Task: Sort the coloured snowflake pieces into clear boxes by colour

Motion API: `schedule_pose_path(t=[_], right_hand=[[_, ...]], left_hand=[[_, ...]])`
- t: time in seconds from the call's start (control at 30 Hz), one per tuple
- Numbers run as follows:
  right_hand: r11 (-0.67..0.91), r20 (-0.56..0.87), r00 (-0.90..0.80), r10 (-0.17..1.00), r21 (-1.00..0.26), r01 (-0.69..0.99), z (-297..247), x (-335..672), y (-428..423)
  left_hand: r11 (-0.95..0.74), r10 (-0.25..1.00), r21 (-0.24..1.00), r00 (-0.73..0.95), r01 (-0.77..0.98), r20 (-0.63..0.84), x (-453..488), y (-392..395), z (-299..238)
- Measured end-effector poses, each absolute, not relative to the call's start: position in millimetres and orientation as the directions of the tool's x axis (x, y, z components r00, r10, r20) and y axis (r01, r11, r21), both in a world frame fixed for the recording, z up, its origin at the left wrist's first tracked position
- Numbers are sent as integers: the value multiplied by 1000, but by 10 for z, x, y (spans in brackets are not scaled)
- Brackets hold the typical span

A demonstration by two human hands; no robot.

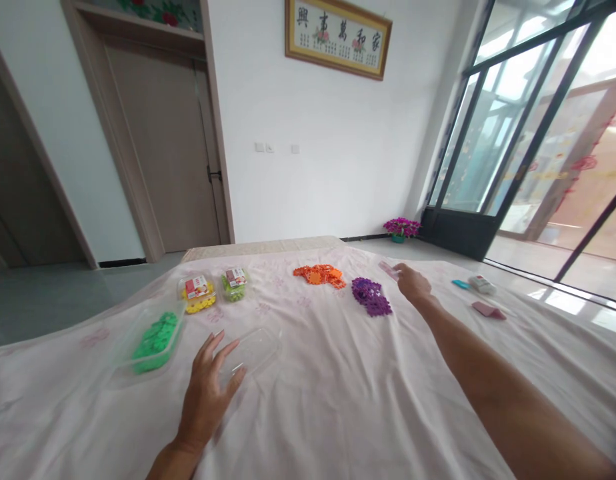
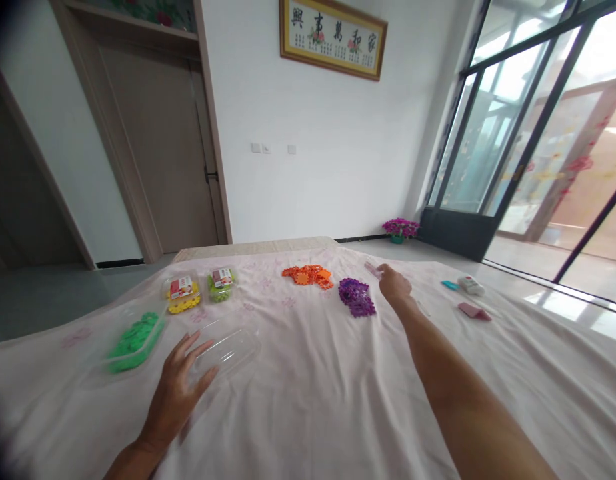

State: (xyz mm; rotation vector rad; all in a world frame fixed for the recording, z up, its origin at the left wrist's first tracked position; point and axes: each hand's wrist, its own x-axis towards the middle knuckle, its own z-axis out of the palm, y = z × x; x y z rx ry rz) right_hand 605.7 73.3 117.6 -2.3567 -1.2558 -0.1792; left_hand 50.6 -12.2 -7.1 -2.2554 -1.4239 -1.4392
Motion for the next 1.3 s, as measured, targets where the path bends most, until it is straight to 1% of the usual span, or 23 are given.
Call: schedule_pose_path(t=[0.1, 0.17, 0.2, 0.4, 0.53, 0.73, 1.0, 1.13, 1.3], right_hand=[[-480, 239, 503, 831, -151, 864, 1055, 6246, 890], [-455, 205, 460, 864, -73, 887, 980, 6283, 1021], [-443, 194, 444, 875, -53, 895, 949, 6284, 1090], [-379, 151, 376, 914, -13, 925, 861, 6244, 1482], [-279, 75, 277, 958, 18, 960, 864, 6236, 1640], [-110, -2, 110, 994, 41, 993, 974, 6160, 1672], [31, -34, -28, 999, 89, 996, 1072, 5711, 1307], [54, -29, -51, 998, 113, 992, 1053, 5290, 1022], [90, -18, -88, 996, 111, 990, 1038, 4654, 688]], left_hand=[[-560, 639, 343, 130, 754, 758, 511, -119, -66], [-564, 642, 324, 156, 759, 751, 510, -124, -62], [-565, 643, 315, 168, 762, 747, 509, -125, -62], [-549, 646, 286, 182, 785, 742, 489, -81, -110], [-545, 638, 263, 191, 796, 746, 471, -42, -149], [-544, 632, 268, 179, 795, 754, 480, -43, -127], [-543, 641, 283, 172, 791, 748, 527, -78, -57], [-552, 632, 283, 172, 785, 756, 523, -90, -55], [-545, 639, 300, 158, 783, 753, 526, -100, -47]])
